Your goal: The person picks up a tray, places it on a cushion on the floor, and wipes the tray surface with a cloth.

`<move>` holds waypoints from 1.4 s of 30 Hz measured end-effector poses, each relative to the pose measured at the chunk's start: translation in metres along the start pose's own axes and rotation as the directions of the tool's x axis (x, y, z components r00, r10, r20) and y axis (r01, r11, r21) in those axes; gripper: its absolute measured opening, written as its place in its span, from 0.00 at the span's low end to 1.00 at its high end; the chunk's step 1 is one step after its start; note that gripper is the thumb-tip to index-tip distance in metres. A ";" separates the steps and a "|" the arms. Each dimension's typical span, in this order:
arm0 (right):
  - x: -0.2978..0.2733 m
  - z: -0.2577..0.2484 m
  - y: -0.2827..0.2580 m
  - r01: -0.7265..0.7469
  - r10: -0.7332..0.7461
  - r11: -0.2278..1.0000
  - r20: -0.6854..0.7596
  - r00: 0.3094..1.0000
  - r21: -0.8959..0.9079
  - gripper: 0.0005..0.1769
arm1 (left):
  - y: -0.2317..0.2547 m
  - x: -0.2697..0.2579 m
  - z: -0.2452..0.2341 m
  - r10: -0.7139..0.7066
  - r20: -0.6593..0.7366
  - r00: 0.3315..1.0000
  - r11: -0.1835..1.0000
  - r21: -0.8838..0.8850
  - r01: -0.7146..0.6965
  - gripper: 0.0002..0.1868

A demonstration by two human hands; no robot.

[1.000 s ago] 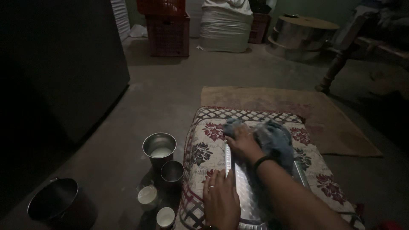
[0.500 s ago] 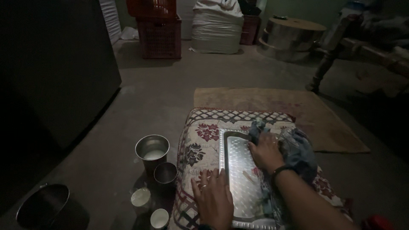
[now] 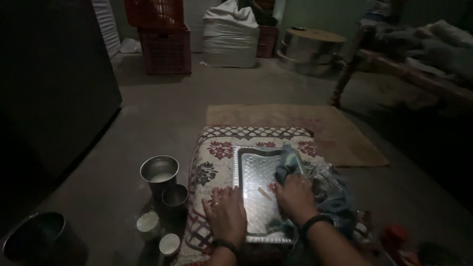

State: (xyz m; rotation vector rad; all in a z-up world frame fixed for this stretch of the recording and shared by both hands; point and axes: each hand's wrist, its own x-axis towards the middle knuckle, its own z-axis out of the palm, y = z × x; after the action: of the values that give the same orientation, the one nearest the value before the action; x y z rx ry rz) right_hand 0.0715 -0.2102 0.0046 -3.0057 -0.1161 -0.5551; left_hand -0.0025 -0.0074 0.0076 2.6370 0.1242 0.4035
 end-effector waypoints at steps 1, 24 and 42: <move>-0.009 -0.007 0.000 -0.005 0.005 1.000 -0.003 1.000 -0.002 0.32 | 0.000 0.000 0.003 -0.017 -0.006 1.000 1.000 0.018 0.017 0.22; -0.035 -0.011 0.024 0.111 -0.092 0.992 0.279 0.956 -0.056 0.35 | 0.041 0.000 0.033 -0.319 0.082 0.944 0.920 -0.212 0.329 0.23; -0.032 -0.039 0.022 0.145 -0.120 0.988 0.316 0.941 -0.059 0.20 | 0.015 -0.011 0.037 -0.064 -0.020 0.998 0.991 -0.123 0.061 0.20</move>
State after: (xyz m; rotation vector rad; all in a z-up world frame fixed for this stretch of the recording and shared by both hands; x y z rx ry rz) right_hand 0.0305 -0.2381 0.0276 -3.1588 -0.3257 -0.0883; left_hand -0.0013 -0.0379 -0.0195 2.5016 0.1833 0.4090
